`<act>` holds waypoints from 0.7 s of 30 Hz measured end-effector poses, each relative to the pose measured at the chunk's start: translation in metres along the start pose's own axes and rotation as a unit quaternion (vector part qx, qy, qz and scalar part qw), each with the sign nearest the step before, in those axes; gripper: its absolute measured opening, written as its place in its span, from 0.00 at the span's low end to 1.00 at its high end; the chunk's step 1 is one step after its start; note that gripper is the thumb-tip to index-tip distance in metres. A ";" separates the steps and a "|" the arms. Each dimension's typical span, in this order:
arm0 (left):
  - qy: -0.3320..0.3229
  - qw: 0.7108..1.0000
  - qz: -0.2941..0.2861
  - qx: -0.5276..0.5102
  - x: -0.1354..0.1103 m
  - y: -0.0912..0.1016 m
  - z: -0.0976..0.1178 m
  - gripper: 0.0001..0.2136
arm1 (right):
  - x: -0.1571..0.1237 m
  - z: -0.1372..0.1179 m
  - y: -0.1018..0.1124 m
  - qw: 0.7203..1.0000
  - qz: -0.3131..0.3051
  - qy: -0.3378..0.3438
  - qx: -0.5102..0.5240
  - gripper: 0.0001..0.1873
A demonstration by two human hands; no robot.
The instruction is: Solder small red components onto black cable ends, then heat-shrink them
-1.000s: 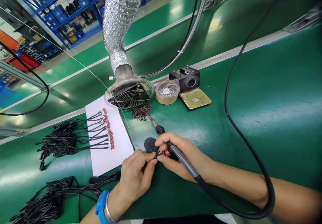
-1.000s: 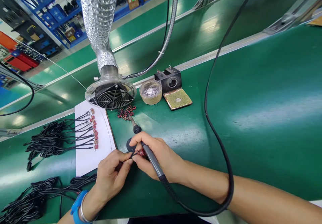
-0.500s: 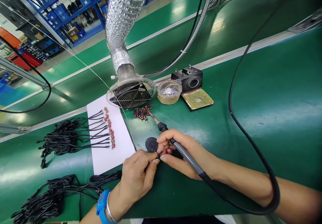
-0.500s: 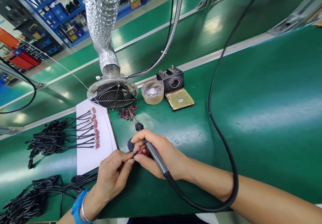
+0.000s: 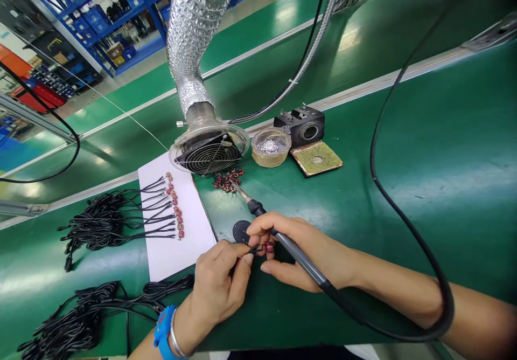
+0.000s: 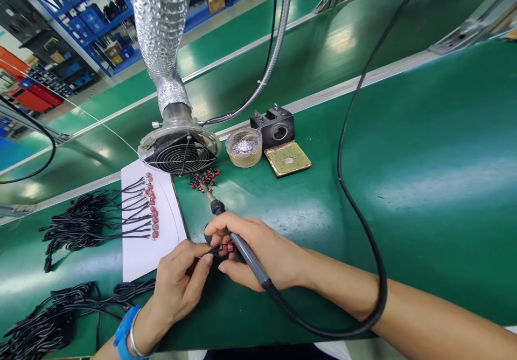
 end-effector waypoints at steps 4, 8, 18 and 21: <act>0.002 1.000 -0.003 0.005 0.000 0.000 0.001 0.06 | 0.000 0.001 0.004 0.998 0.020 0.030 -0.047 0.21; 0.001 1.000 -0.011 0.003 0.000 -0.001 0.000 0.06 | 0.000 0.001 0.005 0.996 0.038 0.044 -0.067 0.17; 0.075 0.994 -0.027 -0.073 0.000 -0.005 -0.005 0.08 | -0.003 -0.006 0.005 0.986 0.049 0.098 -0.123 0.15; 0.068 0.994 -0.034 -0.072 0.001 -0.006 -0.004 0.07 | -0.003 -0.007 0.007 0.984 0.056 0.106 -0.131 0.13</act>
Point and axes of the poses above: each hand's wrist, its own x-axis towards the middle knuckle, its own y-axis out of the back of the hand, z = x × y, the point moved 5 cm from there along x, towards the middle knuckle, and after that the axes turned 6 degrees about -x, right-handed, at the moved point
